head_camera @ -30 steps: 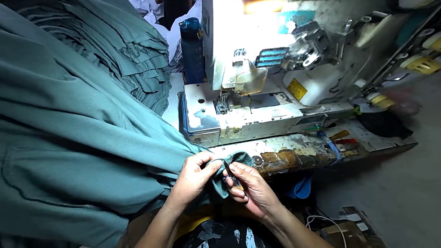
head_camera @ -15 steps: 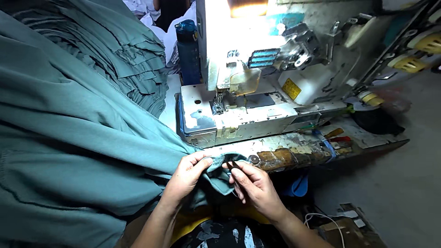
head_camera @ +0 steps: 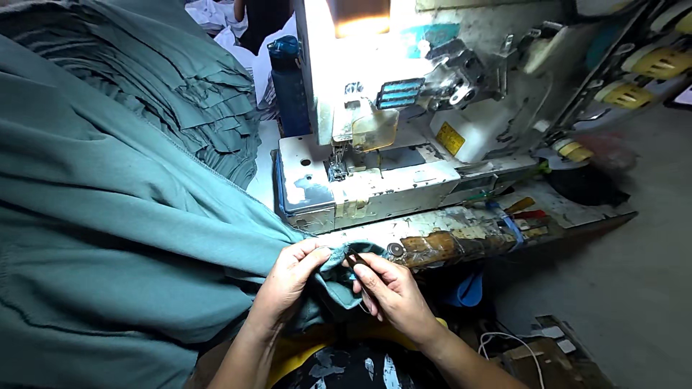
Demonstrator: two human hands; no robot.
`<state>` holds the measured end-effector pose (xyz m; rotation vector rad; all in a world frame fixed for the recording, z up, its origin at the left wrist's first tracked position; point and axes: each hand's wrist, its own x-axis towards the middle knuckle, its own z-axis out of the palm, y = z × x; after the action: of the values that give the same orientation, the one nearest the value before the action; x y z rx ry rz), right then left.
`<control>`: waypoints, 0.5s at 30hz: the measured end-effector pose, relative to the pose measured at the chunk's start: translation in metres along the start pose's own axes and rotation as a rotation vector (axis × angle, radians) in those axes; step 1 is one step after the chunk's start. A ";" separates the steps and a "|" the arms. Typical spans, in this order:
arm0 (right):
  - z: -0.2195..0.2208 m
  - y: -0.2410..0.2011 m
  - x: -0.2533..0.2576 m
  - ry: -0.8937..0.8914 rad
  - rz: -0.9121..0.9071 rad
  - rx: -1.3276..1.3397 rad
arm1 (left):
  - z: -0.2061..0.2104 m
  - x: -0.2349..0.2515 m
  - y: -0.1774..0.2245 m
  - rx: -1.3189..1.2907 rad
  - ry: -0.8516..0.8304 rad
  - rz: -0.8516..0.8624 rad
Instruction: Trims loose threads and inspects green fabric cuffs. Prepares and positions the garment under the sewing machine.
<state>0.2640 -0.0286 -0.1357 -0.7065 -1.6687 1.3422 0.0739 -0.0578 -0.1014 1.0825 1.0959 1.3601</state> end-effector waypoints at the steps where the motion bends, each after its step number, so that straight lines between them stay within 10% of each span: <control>1: 0.000 -0.001 0.000 -0.003 0.013 0.006 | 0.000 0.000 0.000 -0.002 0.001 0.002; 9: 0.006 -0.004 -0.002 0.029 0.072 0.176 | -0.003 -0.001 -0.003 0.012 -0.018 0.026; 15: -0.009 0.003 -0.006 0.083 -0.584 0.192 | -0.003 -0.001 -0.005 0.035 -0.001 0.014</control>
<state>0.2746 -0.0282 -0.1393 -0.1354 -1.4951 1.0142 0.0715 -0.0588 -0.1071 1.1177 1.1167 1.3558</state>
